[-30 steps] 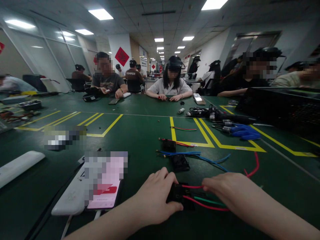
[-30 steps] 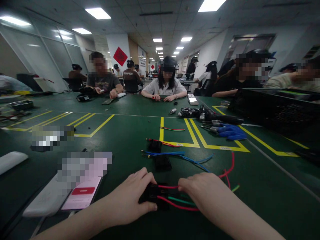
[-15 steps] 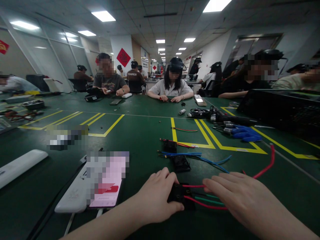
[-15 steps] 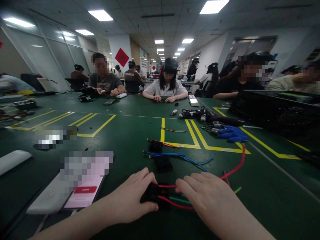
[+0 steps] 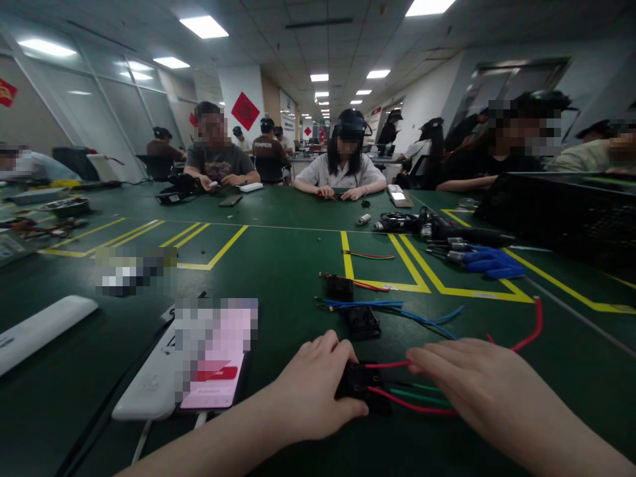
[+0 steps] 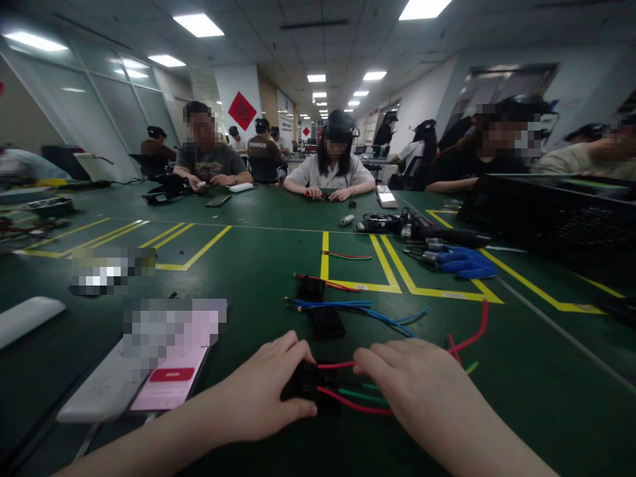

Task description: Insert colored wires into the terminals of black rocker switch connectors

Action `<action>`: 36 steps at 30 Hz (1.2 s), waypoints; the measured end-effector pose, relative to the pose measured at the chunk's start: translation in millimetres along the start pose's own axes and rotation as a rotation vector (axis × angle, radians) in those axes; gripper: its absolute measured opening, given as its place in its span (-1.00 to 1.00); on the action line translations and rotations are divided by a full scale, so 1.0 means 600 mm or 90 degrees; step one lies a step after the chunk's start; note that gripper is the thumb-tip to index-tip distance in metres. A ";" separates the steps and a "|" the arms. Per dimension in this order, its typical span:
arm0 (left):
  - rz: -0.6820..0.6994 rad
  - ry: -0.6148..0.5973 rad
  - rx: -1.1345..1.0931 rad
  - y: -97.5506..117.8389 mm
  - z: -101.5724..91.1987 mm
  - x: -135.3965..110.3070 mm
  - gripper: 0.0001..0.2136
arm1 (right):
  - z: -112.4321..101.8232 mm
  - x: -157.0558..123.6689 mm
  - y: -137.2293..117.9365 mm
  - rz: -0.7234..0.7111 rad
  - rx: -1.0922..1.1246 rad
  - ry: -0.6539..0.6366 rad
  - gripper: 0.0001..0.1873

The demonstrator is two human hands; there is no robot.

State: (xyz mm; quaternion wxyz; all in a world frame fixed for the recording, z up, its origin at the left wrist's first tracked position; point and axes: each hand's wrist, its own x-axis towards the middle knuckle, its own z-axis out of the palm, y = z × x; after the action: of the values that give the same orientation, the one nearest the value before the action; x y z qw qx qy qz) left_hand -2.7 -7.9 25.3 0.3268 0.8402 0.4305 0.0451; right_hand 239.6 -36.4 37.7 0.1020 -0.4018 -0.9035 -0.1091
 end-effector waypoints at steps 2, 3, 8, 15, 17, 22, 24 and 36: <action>0.008 0.013 0.006 -0.002 0.003 0.000 -0.65 | -0.011 0.002 -0.010 -0.050 -0.047 0.111 -0.65; 0.006 0.009 0.005 -0.003 0.003 0.000 -0.64 | -0.015 0.004 -0.013 -0.067 -0.066 0.146 -0.63; -0.003 0.000 0.000 -0.001 0.001 -0.001 -0.66 | -0.011 0.005 -0.008 -0.064 -0.056 0.117 -0.63; -0.005 -0.004 -0.007 0.000 -0.002 0.000 -0.67 | 0.022 -0.006 0.011 0.056 0.045 -0.165 -0.75; -0.011 -0.011 -0.009 0.001 -0.003 0.000 -0.67 | 0.022 -0.004 0.011 0.065 0.051 -0.183 -0.76; -0.010 -0.010 -0.013 0.003 -0.003 0.000 -0.67 | 0.000 0.000 0.002 0.006 0.029 -0.060 -0.69; -0.004 0.001 -0.008 0.001 -0.001 0.000 -0.67 | -0.010 0.000 -0.004 -0.047 -0.020 0.046 -0.65; -0.020 -0.017 -0.007 0.005 -0.005 -0.002 -0.67 | 0.018 0.000 0.014 0.099 0.078 -0.228 -0.76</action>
State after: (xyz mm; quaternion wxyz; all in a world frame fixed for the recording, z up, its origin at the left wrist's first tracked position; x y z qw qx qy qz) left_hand -2.6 -8.6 29.9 0.3382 0.8317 0.4392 0.0311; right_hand 245.2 -27.9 28.2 -0.0275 -0.4760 -0.8786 0.0275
